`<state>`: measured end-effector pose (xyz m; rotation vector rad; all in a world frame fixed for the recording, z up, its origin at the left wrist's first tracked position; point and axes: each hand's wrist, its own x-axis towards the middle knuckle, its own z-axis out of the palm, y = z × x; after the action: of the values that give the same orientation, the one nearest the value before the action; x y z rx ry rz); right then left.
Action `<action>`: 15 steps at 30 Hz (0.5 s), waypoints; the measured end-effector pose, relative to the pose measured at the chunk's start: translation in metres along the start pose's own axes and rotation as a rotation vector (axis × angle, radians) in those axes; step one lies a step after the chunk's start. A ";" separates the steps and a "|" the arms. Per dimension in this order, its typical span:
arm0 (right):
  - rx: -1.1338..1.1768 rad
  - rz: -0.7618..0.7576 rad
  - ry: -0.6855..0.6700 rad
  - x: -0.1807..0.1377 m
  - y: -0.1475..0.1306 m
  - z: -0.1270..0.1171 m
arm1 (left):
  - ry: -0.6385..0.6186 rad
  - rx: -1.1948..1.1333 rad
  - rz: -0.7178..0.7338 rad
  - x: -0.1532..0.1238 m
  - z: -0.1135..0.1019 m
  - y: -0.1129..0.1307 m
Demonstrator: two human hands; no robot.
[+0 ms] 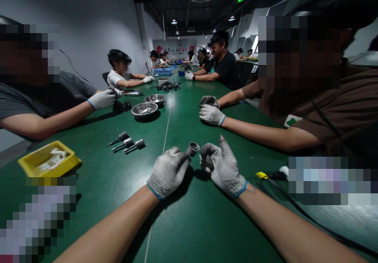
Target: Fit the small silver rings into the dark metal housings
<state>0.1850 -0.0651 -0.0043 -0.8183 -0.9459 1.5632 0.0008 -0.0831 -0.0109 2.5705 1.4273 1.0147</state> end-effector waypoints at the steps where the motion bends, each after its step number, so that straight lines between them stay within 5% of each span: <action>1: 0.003 -0.005 0.001 0.000 0.000 0.000 | -0.003 0.003 -0.003 0.000 0.000 0.000; 10: -0.065 -0.037 -0.076 -0.002 -0.001 -0.001 | 0.008 -0.008 -0.039 0.002 0.000 -0.001; 15: -0.370 -0.228 -0.057 -0.004 0.005 0.004 | -0.008 -0.022 0.008 0.002 0.000 0.001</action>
<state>0.1801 -0.0703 -0.0070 -0.8885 -1.3462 1.2371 0.0017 -0.0824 -0.0097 2.5638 1.3972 1.0143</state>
